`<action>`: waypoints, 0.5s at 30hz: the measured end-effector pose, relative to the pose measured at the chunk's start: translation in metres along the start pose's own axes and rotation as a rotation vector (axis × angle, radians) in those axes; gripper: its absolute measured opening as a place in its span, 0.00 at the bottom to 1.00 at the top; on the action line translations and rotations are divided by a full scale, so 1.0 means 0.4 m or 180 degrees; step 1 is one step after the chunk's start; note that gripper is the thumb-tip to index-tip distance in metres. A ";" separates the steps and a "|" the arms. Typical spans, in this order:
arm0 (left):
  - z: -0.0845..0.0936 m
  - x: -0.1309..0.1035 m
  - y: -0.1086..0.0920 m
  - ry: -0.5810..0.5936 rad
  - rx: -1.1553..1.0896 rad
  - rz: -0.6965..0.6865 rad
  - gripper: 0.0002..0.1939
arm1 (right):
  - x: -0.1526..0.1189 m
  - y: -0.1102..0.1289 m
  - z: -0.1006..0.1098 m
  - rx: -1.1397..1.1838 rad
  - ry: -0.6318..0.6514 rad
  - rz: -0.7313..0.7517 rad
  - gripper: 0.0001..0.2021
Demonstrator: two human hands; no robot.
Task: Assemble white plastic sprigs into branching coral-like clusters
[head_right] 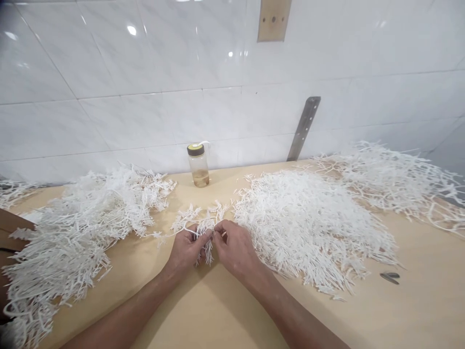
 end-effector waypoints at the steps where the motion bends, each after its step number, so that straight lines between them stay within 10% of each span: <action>1: -0.001 0.001 0.002 -0.0053 -0.0007 -0.0025 0.21 | -0.002 0.001 -0.003 -0.0015 0.0019 0.0019 0.08; 15: 0.005 0.011 0.020 -0.0333 0.0483 -0.0319 0.21 | -0.008 0.000 -0.014 0.0041 0.0267 -0.0087 0.08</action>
Point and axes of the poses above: each hand's wrist, its own x-axis towards the middle knuckle, its own z-axis out of the back of the hand, y = z × x, the point moved 1 cm from there along x, towards the middle knuckle, and after that the axes turned 1 degree about -y, right-handed, at the moved point
